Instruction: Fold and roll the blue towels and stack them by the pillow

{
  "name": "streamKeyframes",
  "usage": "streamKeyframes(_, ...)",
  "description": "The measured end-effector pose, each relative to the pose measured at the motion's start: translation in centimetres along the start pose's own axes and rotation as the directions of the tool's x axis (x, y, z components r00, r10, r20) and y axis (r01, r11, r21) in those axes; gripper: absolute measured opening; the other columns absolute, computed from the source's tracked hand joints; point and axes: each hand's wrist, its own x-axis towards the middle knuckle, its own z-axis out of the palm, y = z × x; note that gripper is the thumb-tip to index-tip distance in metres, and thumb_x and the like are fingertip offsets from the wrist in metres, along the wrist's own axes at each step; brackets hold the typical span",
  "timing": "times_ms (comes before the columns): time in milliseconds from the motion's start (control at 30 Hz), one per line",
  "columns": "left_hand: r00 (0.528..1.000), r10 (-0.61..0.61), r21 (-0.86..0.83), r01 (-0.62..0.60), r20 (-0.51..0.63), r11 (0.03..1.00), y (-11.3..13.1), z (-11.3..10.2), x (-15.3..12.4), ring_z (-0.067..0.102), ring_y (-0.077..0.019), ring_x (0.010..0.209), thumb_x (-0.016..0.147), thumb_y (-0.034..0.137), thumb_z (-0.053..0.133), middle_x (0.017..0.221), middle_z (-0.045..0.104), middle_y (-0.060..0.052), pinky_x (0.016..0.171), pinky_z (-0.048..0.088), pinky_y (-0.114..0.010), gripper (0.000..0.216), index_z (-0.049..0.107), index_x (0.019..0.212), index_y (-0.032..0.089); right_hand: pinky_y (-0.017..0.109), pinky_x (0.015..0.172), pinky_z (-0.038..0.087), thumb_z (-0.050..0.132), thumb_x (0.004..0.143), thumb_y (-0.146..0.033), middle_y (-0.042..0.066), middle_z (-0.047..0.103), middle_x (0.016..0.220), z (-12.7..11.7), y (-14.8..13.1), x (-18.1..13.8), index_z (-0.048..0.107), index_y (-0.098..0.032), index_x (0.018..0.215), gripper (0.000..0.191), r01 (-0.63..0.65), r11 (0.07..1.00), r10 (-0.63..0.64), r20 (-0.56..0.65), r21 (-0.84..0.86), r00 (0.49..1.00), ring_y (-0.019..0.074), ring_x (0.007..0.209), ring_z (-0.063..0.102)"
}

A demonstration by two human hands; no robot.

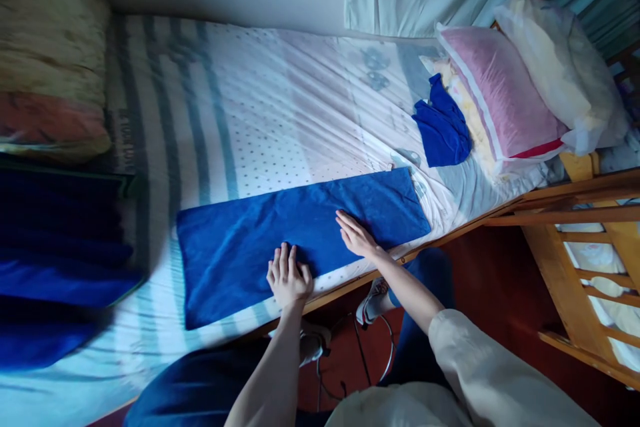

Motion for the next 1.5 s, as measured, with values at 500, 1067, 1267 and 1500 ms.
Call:
streamKeyframes(500,1.0,0.0,-0.022,0.0,0.003,1.0,0.3,-0.2,-0.1,0.03,-0.0326,0.155,0.092,0.026,0.045,0.164,0.04,-0.016,0.125,0.022,-0.059,0.063,0.045,0.154,0.016,0.038,0.128,0.033,0.03,0.105,-0.022,0.011,0.046,0.162,-14.3,10.2,-6.5,0.046,-0.013,0.156,0.054,-0.358,0.863,0.298,-0.214,-0.356,0.93,0.0171,0.154,0.036)
streamKeyframes(1067,1.0,-0.018,-0.052,0.018,-0.002,0.998,0.6,0.3,0.4,0.027,-0.0277,0.157,0.094,0.024,0.043,0.163,0.042,-0.016,0.128,0.021,-0.054,0.058,0.051,0.15,0.014,0.05,0.13,0.022,0.029,0.105,-0.024,0.014,0.032,0.168,-0.7,-1.8,-0.3,0.044,-0.013,0.156,0.055,-0.333,0.875,0.257,-0.246,-0.351,0.935,0.0239,0.161,0.019)
streamKeyframes(1267,0.999,-0.017,-0.04,0.018,0.044,0.999,0.3,0.8,0.3,0.025,-0.0277,0.158,0.093,0.023,0.045,0.164,0.039,-0.016,0.129,0.021,-0.054,0.06,0.049,0.153,0.014,0.056,0.129,0.019,0.032,0.103,-0.021,0.013,0.037,0.166,8.0,-6.6,0.9,0.043,-0.018,0.158,0.056,-0.27,0.924,0.22,-0.201,-0.271,0.955,0.0249,0.159,0.024)
streamKeyframes(1500,1.0,-0.001,-0.066,0.001,0.001,0.998,0.2,1.2,0.1,0.023,-0.0272,0.159,0.094,0.021,0.045,0.165,0.037,-0.016,0.13,0.02,-0.056,0.062,0.044,0.156,0.015,0.058,0.129,0.016,0.033,0.099,-0.019,0.014,0.037,0.166,7.7,-6.4,1.0,0.046,-0.016,0.156,0.058,-0.328,0.895,0.284,-0.182,-0.301,0.941,0.0264,0.16,0.022)
